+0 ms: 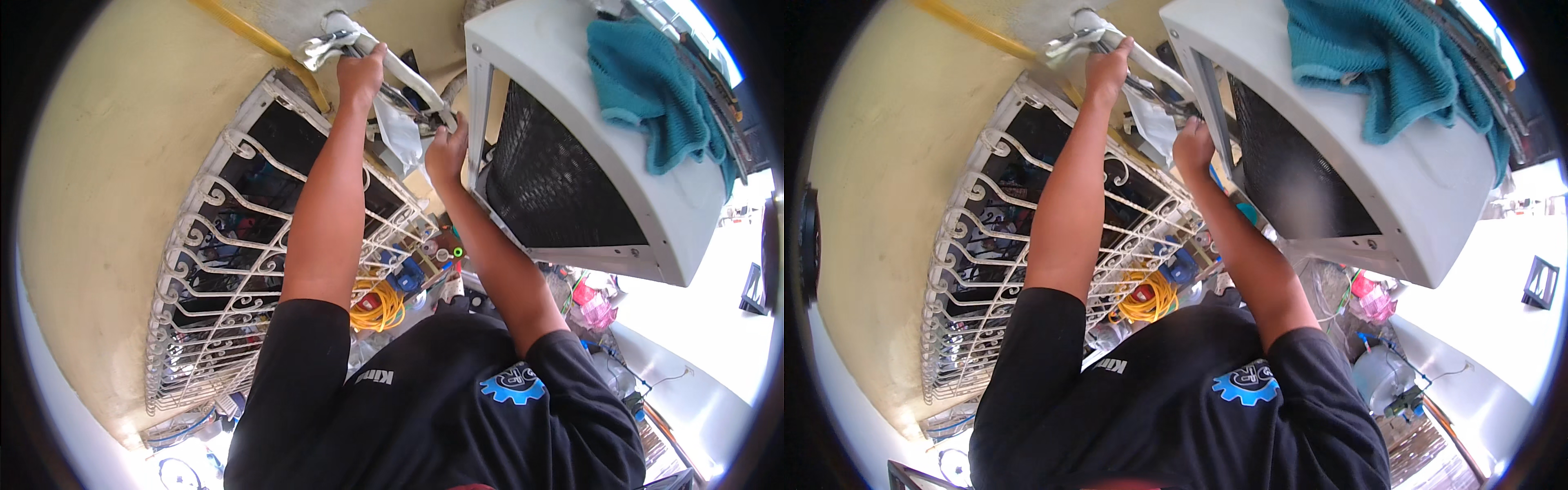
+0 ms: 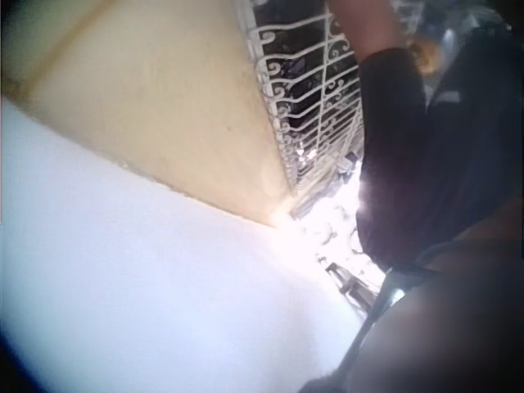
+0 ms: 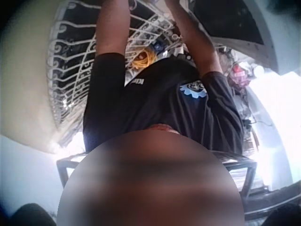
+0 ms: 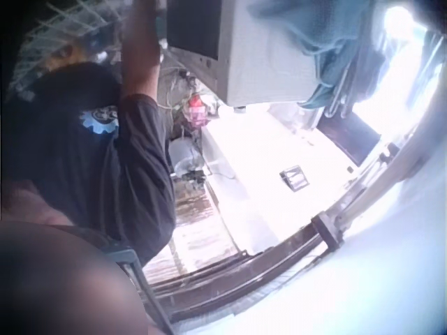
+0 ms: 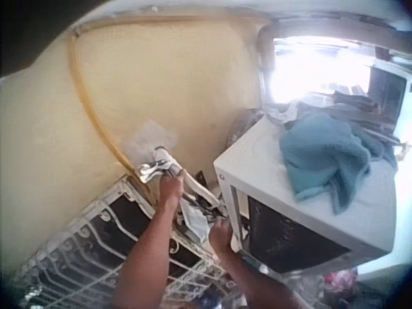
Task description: The person works on an outdoor air conditioner unit mounted on a wall. They use a wrench to tighten connections on the refrigerant lines, wipe the area with a cloth, and then remove the front grille to expose the fan and internal components.
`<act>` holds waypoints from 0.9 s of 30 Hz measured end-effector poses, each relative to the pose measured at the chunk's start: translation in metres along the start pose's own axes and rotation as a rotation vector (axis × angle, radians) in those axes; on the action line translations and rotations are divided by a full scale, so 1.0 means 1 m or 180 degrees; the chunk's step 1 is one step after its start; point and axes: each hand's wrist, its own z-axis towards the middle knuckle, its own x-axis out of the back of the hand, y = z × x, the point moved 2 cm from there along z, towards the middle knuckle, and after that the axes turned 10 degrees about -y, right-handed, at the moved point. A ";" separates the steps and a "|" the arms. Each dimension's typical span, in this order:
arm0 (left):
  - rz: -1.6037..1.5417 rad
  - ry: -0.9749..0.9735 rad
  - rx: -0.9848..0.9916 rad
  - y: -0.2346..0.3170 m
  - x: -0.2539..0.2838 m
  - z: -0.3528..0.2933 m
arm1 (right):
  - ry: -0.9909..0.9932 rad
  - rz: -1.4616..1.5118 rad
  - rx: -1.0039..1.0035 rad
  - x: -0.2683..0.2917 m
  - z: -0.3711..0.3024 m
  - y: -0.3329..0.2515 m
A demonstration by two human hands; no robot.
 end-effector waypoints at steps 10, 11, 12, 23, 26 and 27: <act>0.0040 0.0170 -0.0432 -0.020 -0.005 0.027 | -0.0092 -0.1132 0.0703 -0.011 0.068 0.072; 0.0019 0.0085 -0.0319 -0.021 -0.006 0.028 | -0.0176 -0.1255 0.0580 -0.010 0.073 0.072; -0.0020 0.0133 -0.0404 -0.021 -0.005 0.027 | -0.0178 -0.1223 0.0498 -0.010 0.074 0.070; -0.0214 0.0098 -0.0437 -0.016 -0.006 0.018 | 0.0919 -0.3305 0.0853 -0.008 0.082 0.066; -0.0423 0.0214 -0.0658 -0.016 -0.006 0.017 | 0.0857 -0.2419 0.1121 -0.012 0.093 0.071; -0.0492 0.0296 -0.0763 -0.016 -0.006 0.016 | 0.0762 -0.1544 0.1023 -0.012 0.098 0.074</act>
